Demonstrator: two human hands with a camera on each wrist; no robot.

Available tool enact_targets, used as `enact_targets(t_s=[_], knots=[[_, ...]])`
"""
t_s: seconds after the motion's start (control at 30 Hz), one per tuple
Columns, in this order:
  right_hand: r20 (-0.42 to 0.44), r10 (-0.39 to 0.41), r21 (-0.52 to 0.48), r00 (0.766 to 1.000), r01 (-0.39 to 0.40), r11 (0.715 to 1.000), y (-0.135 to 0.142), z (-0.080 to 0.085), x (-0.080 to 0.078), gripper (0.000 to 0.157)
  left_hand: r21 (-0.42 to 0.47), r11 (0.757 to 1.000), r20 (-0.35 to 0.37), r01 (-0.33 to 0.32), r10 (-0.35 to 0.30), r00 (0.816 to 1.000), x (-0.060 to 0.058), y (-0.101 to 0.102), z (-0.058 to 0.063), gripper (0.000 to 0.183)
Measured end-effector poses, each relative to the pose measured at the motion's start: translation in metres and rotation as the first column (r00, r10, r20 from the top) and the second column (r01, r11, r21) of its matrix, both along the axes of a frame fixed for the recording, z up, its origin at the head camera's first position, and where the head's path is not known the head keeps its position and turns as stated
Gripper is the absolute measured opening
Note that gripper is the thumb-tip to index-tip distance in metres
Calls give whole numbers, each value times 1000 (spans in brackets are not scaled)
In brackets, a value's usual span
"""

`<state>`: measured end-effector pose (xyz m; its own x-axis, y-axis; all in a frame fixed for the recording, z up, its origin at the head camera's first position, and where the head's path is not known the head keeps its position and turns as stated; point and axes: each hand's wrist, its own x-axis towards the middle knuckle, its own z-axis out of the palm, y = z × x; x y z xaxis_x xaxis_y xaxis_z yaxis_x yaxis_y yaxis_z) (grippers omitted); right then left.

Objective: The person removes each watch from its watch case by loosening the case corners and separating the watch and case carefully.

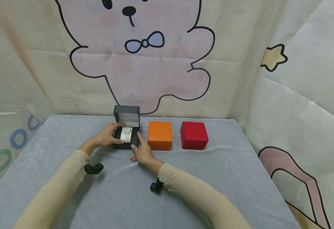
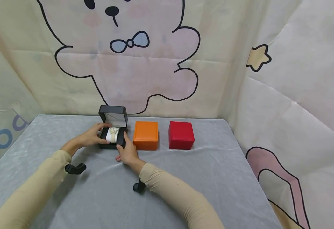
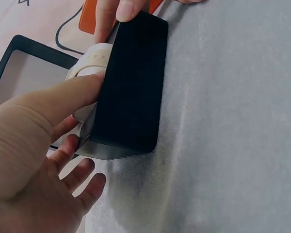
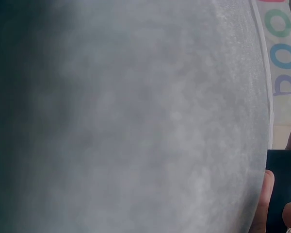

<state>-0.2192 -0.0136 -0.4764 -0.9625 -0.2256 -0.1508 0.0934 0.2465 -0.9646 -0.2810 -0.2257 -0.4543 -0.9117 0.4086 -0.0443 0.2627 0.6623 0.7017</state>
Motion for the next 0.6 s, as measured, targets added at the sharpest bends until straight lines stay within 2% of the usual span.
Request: enact_targets(t_s=[0.2, 0.6], knots=[[3, 0, 11, 1000, 0, 1000, 0, 1, 0, 71, -27, 999, -28, 23, -23, 999, -1, 1, 4, 79], [18, -20, 19, 1000, 20, 1000, -1, -1, 0, 71, -87, 996, -94, 20, -28, 995, 0, 5, 5, 81]])
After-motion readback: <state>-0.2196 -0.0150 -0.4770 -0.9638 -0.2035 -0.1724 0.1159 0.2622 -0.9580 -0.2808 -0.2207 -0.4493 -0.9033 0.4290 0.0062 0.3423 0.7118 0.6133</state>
